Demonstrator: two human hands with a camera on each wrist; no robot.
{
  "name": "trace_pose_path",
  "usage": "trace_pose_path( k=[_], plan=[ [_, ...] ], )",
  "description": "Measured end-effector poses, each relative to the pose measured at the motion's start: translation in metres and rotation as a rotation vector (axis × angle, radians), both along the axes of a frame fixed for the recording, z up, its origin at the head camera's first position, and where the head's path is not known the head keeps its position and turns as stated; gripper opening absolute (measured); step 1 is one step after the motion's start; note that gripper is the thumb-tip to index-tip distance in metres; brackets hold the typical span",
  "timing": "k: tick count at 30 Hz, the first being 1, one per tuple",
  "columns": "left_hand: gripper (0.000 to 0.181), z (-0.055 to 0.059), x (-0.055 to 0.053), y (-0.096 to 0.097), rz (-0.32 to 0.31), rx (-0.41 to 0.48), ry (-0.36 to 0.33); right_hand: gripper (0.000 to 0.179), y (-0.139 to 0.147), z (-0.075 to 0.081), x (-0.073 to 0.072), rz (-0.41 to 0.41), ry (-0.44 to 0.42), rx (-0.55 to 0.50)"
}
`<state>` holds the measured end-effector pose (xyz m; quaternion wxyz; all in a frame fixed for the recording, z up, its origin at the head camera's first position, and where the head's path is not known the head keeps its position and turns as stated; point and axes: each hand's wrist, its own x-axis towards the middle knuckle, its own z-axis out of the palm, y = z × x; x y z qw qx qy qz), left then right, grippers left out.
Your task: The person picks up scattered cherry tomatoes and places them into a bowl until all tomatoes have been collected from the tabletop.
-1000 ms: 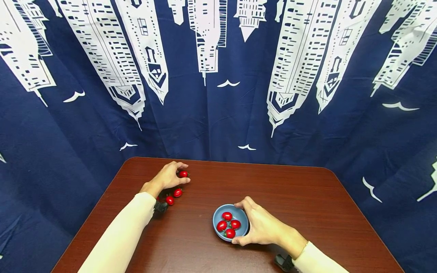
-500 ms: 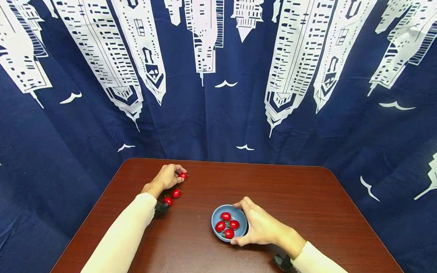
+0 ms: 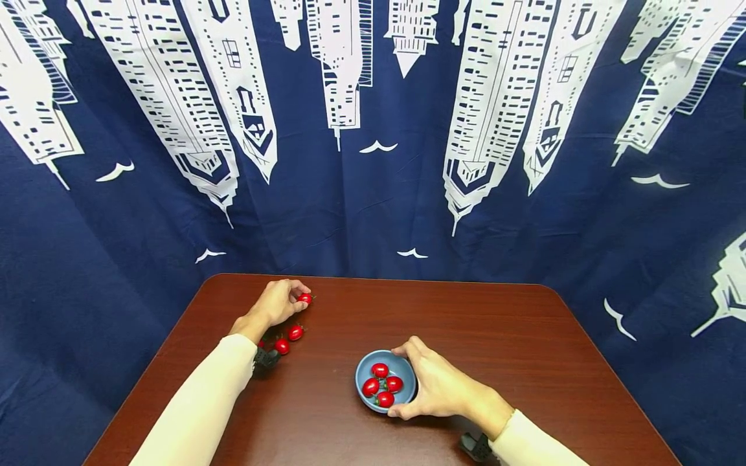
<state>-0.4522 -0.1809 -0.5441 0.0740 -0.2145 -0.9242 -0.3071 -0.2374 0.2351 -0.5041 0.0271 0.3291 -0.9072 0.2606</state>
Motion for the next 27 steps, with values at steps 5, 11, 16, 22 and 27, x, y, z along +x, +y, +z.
trace_pose_path(
  k=[5,11,16,22,27],
  plan=[
    [0.026,0.026,0.028,0.005,-0.059,0.016,0.079,0.091,-0.001,0.0,-0.001,-0.005,-0.001,0.01],
    [0.026,0.064,0.07,0.017,-0.018,-0.018,0.039,0.092,-0.003,0.0,-0.002,0.004,0.014,0.018],
    [0.028,0.073,0.087,0.026,0.007,-0.078,0.027,0.095,-0.002,0.001,-0.003,-0.003,-0.007,0.013],
    [0.028,0.074,0.102,0.034,-0.016,-0.108,0.079,0.098,0.0,0.003,-0.003,-0.019,-0.06,-0.004],
    [0.028,0.069,0.115,0.039,-0.028,-0.115,0.108,0.098,0.0,0.003,0.0,-0.016,-0.083,-0.009]
  ],
)
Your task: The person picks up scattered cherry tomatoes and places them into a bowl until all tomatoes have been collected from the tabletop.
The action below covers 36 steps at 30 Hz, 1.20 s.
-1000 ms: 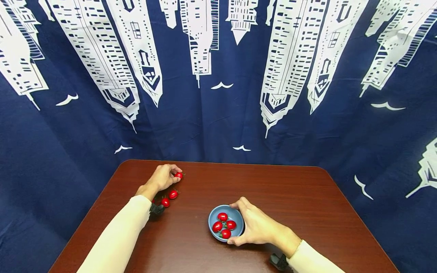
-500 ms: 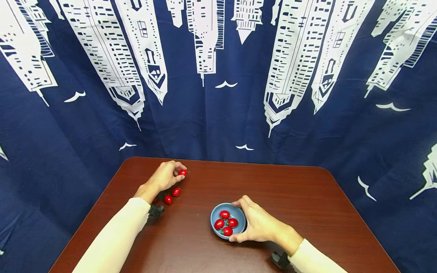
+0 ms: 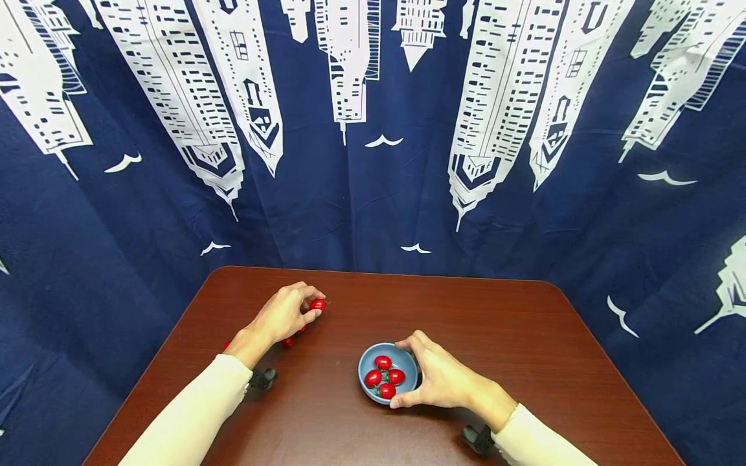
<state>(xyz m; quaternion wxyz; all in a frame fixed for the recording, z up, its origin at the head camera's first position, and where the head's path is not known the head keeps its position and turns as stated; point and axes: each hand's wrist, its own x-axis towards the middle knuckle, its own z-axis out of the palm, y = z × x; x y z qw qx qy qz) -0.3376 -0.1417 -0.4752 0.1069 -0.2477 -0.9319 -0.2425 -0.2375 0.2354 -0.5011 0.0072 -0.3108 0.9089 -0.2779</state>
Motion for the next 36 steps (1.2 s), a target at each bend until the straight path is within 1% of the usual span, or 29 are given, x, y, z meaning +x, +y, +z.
trace_pose_path(
  k=[6,10,15,17,19,23,25,27,31,36],
  plan=[
    [0.026,-0.006,0.013,0.007,-0.043,-0.009,0.039,0.099,-0.002,0.002,0.002,-0.005,0.014,0.02],
    [0.026,-0.004,0.021,0.012,-0.063,-0.014,0.043,0.1,0.0,0.005,0.001,0.007,0.008,0.036],
    [0.027,-0.002,0.03,0.018,-0.069,-0.03,0.047,0.1,0.004,0.008,-0.001,0.053,-0.005,0.041],
    [0.028,-0.002,0.034,0.019,-0.073,-0.037,0.058,0.099,0.005,0.009,-0.002,0.073,-0.023,0.028],
    [0.028,-0.002,0.037,0.019,-0.078,-0.042,0.071,0.098,0.005,0.01,-0.004,0.084,-0.062,0.0],
    [0.027,-0.004,0.043,0.021,-0.095,-0.048,0.087,0.099,0.007,0.009,-0.005,0.085,-0.138,-0.054],
    [0.027,-0.005,0.047,0.022,-0.102,-0.046,0.083,0.099,0.007,0.008,-0.005,0.082,-0.154,-0.065],
    [0.027,-0.006,0.05,0.024,-0.11,-0.041,0.073,0.099,0.008,0.008,-0.005,0.084,-0.153,-0.064],
    [0.028,-0.007,0.055,0.027,-0.129,-0.027,0.062,0.098,0.008,0.007,-0.006,0.088,-0.125,-0.048],
    [0.029,-0.006,0.061,0.031,-0.159,-0.014,0.051,0.097,0.008,0.007,-0.006,0.084,-0.091,-0.028]
  ],
)
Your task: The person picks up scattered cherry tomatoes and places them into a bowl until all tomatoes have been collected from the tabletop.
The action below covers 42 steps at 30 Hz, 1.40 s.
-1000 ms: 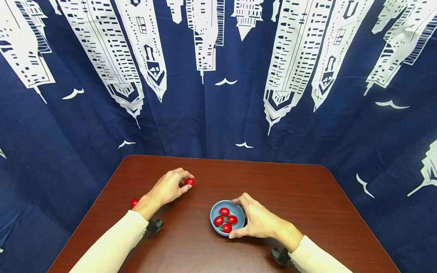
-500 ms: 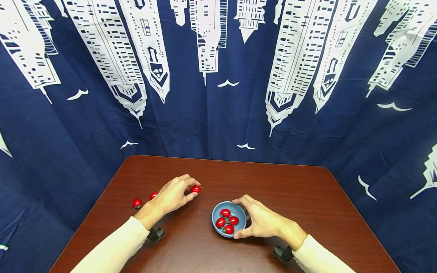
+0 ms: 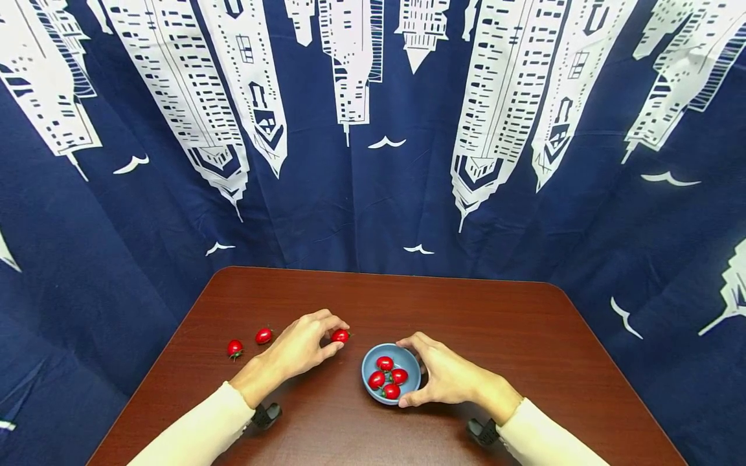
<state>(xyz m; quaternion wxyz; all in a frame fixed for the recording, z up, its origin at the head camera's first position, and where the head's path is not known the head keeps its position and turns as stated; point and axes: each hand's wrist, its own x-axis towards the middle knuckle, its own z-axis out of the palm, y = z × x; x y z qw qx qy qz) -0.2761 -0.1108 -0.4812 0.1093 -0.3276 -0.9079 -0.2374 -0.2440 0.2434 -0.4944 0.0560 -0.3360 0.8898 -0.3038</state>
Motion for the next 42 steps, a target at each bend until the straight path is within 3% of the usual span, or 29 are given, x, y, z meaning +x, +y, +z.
trace_pose_path(
  k=[21,27,34,42],
  plan=[
    [0.03,0.002,0.015,0.035,-0.093,0.037,-0.005,0.095,-0.001,-0.002,-0.002,0.018,0.034,0.0],
    [0.029,0.001,0.018,0.049,-0.144,0.039,-0.045,0.095,0.001,-0.004,-0.001,0.014,0.023,0.011],
    [0.032,0.004,0.022,0.064,-0.2,0.011,-0.079,0.095,0.002,-0.005,-0.002,0.018,0.024,0.006],
    [0.033,0.006,0.026,0.076,-0.245,-0.028,-0.061,0.093,0.001,-0.006,-0.004,0.037,0.069,-0.018]
  ],
)
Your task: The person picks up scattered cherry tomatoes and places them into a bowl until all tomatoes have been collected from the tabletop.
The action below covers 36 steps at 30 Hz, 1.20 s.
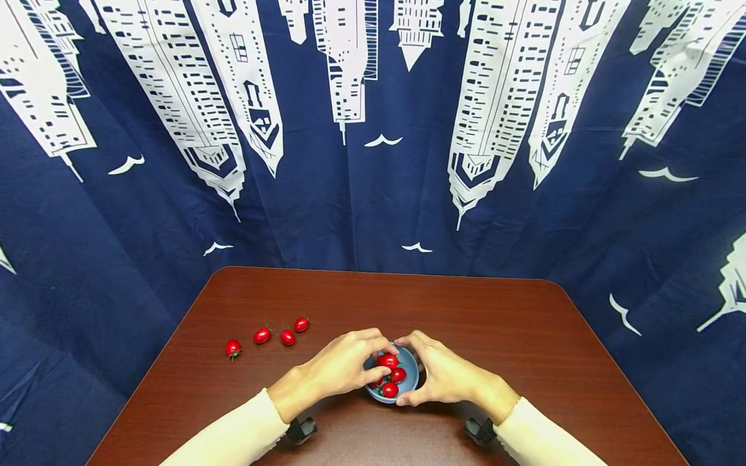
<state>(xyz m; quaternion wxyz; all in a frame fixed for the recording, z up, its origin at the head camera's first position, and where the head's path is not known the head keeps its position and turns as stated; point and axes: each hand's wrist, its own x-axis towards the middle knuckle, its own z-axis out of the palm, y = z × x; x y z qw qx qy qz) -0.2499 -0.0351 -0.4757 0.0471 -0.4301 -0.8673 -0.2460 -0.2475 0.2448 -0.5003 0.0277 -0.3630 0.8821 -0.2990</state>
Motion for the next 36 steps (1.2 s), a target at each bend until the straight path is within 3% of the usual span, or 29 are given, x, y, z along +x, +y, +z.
trace_pose_path(
  k=[20,30,36],
  plan=[
    [0.031,-0.002,0.0,0.014,-0.069,-0.002,0.031,0.093,0.0,0.0,0.0,0.001,0.007,-0.009],
    [0.031,-0.004,0.001,0.018,-0.081,-0.008,-0.014,0.087,0.0,-0.002,0.001,0.007,0.061,0.008],
    [0.035,-0.006,0.001,0.02,-0.082,-0.008,-0.03,0.087,0.0,0.0,0.001,0.005,0.032,0.007]
  ],
)
